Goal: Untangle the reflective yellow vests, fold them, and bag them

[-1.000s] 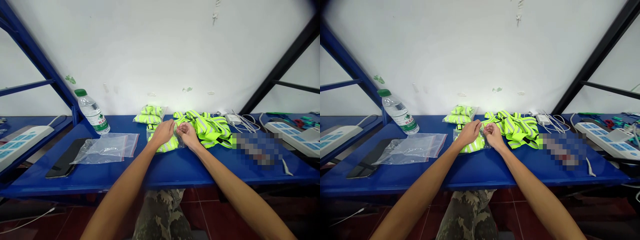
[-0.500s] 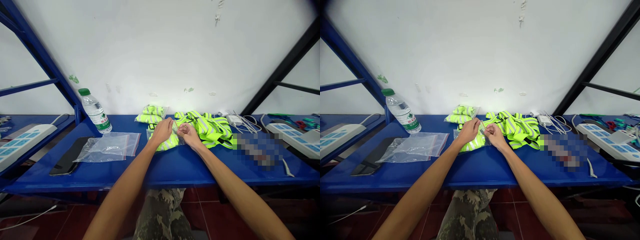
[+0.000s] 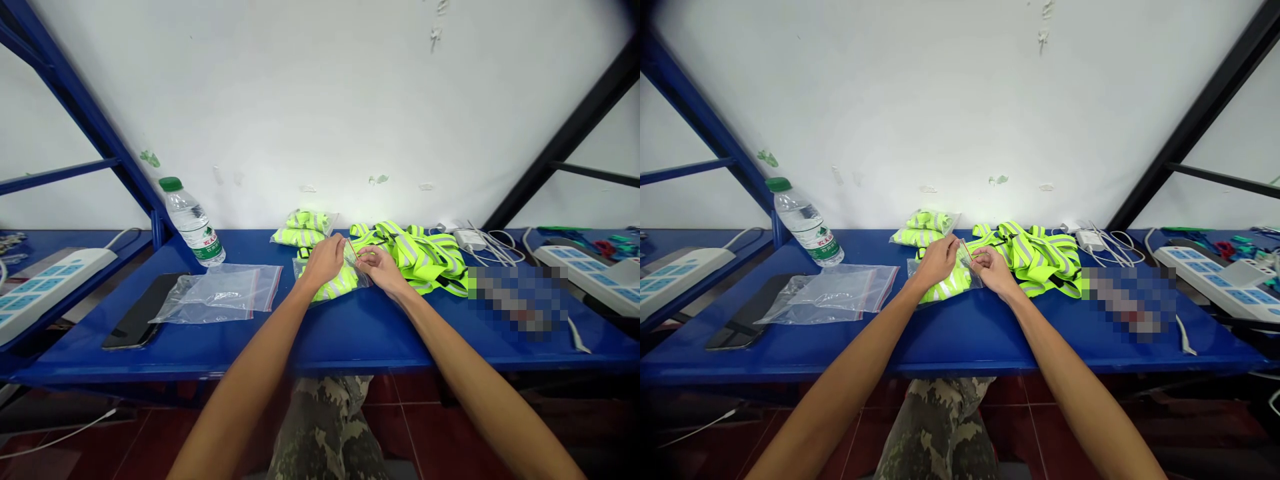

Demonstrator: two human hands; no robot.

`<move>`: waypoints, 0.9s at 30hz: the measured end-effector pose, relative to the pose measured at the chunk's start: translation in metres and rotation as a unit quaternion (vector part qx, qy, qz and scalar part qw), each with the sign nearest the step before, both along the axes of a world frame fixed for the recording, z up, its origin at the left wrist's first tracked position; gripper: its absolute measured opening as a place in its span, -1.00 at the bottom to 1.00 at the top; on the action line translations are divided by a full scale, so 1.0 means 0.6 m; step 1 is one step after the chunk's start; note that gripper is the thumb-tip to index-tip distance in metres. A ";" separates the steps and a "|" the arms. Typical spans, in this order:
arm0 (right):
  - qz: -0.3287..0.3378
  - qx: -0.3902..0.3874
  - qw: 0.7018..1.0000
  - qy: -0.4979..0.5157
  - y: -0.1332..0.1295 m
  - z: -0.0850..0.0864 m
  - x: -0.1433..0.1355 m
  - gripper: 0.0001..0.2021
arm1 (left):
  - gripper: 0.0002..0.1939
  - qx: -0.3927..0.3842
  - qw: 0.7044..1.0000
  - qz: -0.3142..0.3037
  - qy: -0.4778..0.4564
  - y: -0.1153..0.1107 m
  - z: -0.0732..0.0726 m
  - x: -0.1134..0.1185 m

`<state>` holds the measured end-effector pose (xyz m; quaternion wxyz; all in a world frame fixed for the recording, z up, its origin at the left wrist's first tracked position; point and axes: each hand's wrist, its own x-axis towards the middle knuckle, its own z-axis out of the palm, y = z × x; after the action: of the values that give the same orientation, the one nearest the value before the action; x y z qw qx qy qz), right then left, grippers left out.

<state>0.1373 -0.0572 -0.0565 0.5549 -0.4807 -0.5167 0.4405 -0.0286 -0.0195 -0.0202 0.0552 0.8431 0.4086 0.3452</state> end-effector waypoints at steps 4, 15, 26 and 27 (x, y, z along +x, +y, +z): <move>0.030 -0.034 0.999 -0.009 -0.003 0.005 0.007 -0.55 | -0.69 -0.008 1.000 0.005 -0.014 0.003 0.001 -0.002; 0.042 -0.023 0.999 0.005 -0.006 0.000 0.003 -0.52 | -0.69 -0.007 1.000 0.012 -0.027 0.006 -0.001 -0.005; 0.036 -0.002 0.999 0.007 -0.001 -0.009 0.000 -0.51 | -0.71 -0.029 0.998 0.021 -0.043 0.011 0.003 -0.012; 0.038 -0.007 0.999 0.006 -0.002 -0.008 0.002 -0.51 | -0.70 -0.032 0.998 0.024 -0.046 0.012 0.003 -0.013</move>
<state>0.1386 -0.0583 -0.0616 0.5371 -0.4621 -0.5284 0.4677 -0.0365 -0.0124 -0.0182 0.0928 0.8137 0.4371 0.3719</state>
